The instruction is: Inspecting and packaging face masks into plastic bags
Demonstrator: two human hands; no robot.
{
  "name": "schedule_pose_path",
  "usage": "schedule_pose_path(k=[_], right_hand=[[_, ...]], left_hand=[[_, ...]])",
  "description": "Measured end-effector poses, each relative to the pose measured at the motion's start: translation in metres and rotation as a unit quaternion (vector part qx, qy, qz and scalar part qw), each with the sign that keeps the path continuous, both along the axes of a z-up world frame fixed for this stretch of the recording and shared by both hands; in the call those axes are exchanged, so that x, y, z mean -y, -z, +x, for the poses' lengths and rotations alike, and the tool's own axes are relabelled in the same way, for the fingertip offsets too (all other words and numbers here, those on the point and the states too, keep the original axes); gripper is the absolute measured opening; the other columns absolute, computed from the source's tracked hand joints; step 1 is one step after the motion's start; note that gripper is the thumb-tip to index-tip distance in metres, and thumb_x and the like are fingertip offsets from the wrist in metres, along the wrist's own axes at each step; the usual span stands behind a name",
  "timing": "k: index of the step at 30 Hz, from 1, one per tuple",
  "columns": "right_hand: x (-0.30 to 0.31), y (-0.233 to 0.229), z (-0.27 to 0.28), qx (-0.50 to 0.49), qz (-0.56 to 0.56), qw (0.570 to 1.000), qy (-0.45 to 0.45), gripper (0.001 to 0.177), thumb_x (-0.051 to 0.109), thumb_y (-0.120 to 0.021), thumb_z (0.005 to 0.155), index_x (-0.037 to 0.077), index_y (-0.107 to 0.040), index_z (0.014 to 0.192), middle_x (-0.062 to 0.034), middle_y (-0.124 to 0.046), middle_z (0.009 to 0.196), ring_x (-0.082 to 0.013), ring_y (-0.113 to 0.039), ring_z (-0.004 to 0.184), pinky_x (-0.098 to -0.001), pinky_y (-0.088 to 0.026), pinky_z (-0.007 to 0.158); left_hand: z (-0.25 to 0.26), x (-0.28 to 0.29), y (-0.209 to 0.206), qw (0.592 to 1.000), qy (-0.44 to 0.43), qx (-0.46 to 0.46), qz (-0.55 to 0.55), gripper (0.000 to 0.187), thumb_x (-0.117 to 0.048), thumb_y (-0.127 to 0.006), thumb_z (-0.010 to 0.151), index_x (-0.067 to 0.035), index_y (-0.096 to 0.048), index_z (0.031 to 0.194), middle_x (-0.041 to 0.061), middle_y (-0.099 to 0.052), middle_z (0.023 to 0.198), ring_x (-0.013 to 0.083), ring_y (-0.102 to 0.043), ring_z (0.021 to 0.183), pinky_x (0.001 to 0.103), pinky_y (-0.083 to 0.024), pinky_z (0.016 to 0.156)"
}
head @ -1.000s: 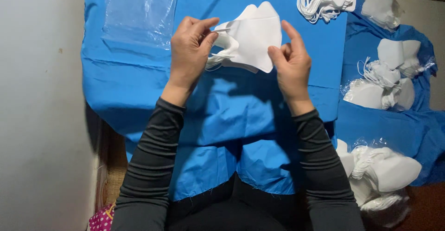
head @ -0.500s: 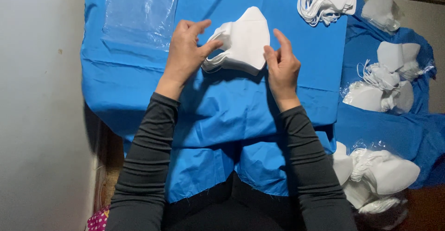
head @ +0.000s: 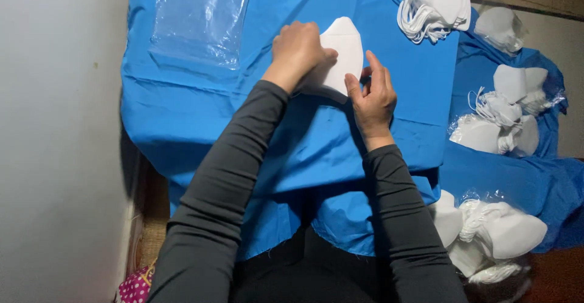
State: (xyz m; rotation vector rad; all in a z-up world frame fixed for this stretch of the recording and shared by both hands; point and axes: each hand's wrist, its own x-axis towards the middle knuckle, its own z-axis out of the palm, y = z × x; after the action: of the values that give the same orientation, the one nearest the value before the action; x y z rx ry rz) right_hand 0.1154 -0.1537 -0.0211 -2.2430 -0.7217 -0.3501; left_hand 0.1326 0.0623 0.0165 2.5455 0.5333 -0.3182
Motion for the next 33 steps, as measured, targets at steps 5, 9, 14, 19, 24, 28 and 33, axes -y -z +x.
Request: schedule_pose_path(k=[5, 9, 14, 19, 24, 28, 33], right_hand=[[0.0, -0.001, -0.003, 0.015, -0.022, 1.0, -0.002, 0.049, 0.028, -0.072, 0.102, 0.005, -0.057, 0.142, -0.0057, -0.063, 0.102, -0.0156, -0.049, 0.064, -0.0336, -0.049, 0.067], [-0.003, -0.003, -0.004, 0.022, -0.013, 1.0, -0.006, 0.049, 0.024, -0.074, 0.101, 0.004, -0.058, 0.142, -0.0061, -0.064, 0.102, -0.0159, -0.05, 0.066, -0.0335, -0.05, 0.069], [-0.005, -0.006, -0.005, 0.02, -0.013, 1.0, -0.017, 0.048, 0.021, -0.074, 0.101, 0.003, -0.058, 0.142, -0.0103, -0.066, 0.104, -0.0216, -0.058, 0.081, -0.0369, -0.051, 0.077], [-0.007, -0.007, -0.007, 0.022, -0.012, 0.999, -0.02, 0.047, 0.018, -0.073, 0.1, 0.004, -0.059, 0.142, -0.0097, -0.065, 0.105, -0.0202, -0.057, 0.077, -0.0367, -0.051, 0.074], [-0.008, -0.007, -0.007, 0.025, -0.007, 0.999, -0.028, 0.045, 0.017, -0.072, 0.1, 0.003, -0.06, 0.141, -0.0088, -0.065, 0.103, -0.0184, -0.055, 0.073, -0.0349, -0.051, 0.071], [-0.005, -0.005, -0.006, 0.027, -0.013, 0.999, -0.027, 0.046, 0.016, -0.073, 0.098, 0.004, -0.061, 0.141, -0.0106, -0.065, 0.105, -0.02, -0.057, 0.076, -0.0359, -0.051, 0.073], [-0.005, -0.001, -0.002, 0.007, 0.0, 0.999, -0.034, 0.045, 0.014, -0.072, 0.098, 0.003, -0.061, 0.141, -0.0104, -0.064, 0.108, -0.0152, -0.05, 0.063, -0.0325, -0.049, 0.067]], left_hand=[[0.007, 0.002, 0.003, 0.997, -0.004, -0.068, -0.029, 0.072, -0.056, -0.08, 0.073, -0.012, -0.062, 0.126, 0.013, -0.067, 0.128, 0.0406, -0.056, 0.125, 0.049, -0.049, 0.099], [0.004, -0.003, -0.013, 0.991, -0.001, -0.115, -0.07, 0.062, -0.048, -0.078, 0.072, -0.015, -0.065, 0.122, 0.01, -0.067, 0.13, 0.0386, -0.052, 0.129, 0.047, -0.047, 0.1], [0.003, 0.001, 0.0, 0.994, -0.012, -0.07, -0.078, 0.076, -0.053, -0.083, 0.073, -0.013, -0.058, 0.133, 0.016, -0.049, 0.141, 0.039, -0.043, 0.133, 0.048, -0.041, 0.109], [-0.002, 0.006, 0.004, 0.996, -0.006, -0.022, -0.081, 0.06, -0.04, -0.077, 0.079, -0.009, -0.054, 0.124, 0.017, -0.063, 0.126, 0.0417, -0.058, 0.119, 0.052, -0.05, 0.095], [-0.004, 0.005, 0.001, 0.99, -0.023, -0.044, -0.13, 0.054, -0.032, -0.075, 0.08, -0.01, -0.049, 0.121, 0.014, -0.069, 0.12, 0.0407, -0.065, 0.114, 0.052, -0.053, 0.089], [-0.001, 0.003, -0.004, 0.986, -0.036, -0.069, -0.145, 0.067, -0.037, -0.079, 0.075, -0.009, -0.051, 0.13, 0.014, -0.065, 0.132, 0.0386, -0.06, 0.125, 0.05, -0.049, 0.102], [0.0, -0.006, 0.001, 0.985, 0.022, -0.09, -0.144, 0.048, -0.03, -0.071, 0.068, -0.013, -0.07, 0.112, 0.009, -0.074, 0.115, 0.0326, -0.07, 0.107, 0.042, -0.058, 0.083]])
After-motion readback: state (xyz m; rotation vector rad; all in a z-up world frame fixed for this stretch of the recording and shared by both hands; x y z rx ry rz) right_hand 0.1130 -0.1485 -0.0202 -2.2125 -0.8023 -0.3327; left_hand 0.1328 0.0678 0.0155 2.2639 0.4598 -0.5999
